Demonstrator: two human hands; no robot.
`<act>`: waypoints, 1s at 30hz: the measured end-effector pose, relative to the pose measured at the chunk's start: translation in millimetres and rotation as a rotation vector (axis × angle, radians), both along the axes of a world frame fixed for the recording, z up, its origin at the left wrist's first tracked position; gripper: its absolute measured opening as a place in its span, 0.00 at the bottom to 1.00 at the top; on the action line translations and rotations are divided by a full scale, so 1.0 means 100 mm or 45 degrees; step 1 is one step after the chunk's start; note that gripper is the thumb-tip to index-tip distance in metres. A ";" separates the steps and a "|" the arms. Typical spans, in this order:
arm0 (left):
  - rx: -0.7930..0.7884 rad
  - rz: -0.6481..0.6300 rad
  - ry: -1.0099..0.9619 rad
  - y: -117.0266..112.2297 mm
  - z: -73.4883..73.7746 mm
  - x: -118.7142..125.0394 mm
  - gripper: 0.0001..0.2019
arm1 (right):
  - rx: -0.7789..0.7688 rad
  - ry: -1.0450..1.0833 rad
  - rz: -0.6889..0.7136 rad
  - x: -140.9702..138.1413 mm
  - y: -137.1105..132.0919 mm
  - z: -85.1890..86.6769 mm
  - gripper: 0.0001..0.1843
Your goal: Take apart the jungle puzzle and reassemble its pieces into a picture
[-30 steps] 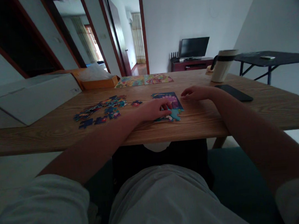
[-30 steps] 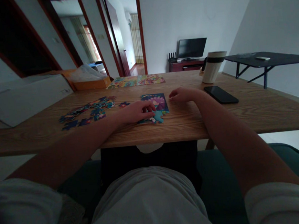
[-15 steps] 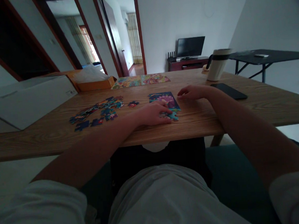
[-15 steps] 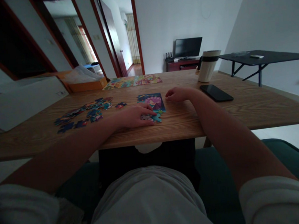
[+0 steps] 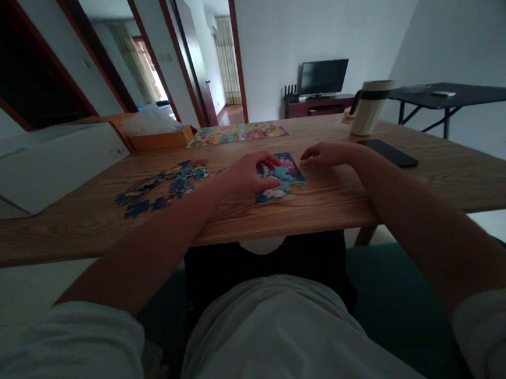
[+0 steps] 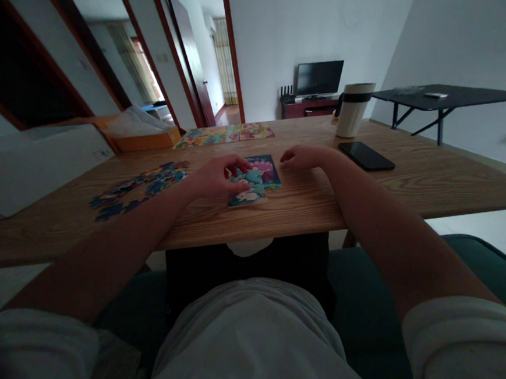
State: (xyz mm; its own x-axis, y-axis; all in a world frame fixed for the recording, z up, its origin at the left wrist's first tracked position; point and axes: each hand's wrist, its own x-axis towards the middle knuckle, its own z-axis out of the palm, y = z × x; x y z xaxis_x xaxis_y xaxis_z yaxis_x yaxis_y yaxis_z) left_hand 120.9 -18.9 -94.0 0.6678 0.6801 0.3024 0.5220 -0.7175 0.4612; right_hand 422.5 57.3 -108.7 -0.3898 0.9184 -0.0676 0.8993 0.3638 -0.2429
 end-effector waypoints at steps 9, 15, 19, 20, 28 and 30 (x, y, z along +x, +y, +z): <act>0.035 0.156 0.269 0.02 0.07 -0.10 0.26 | 0.012 -0.017 0.008 0.01 -0.01 0.00 0.25; -0.142 0.127 0.561 0.17 0.18 -0.49 0.29 | 0.001 -0.011 0.037 0.03 0.01 -0.01 0.26; -0.184 0.074 0.632 0.20 0.17 -0.51 0.29 | 0.006 -0.025 0.039 0.03 0.03 -0.01 0.26; -0.181 0.075 0.635 0.19 0.16 -0.49 0.29 | 0.008 -0.027 0.039 0.03 0.03 -0.01 0.25; -0.111 0.123 0.616 0.17 0.11 -0.43 0.30 | -0.003 -0.004 0.046 0.04 0.04 -0.02 0.25; -0.091 0.141 0.592 0.16 0.10 -0.41 0.29 | -0.006 -0.003 0.050 0.03 0.03 -0.02 0.25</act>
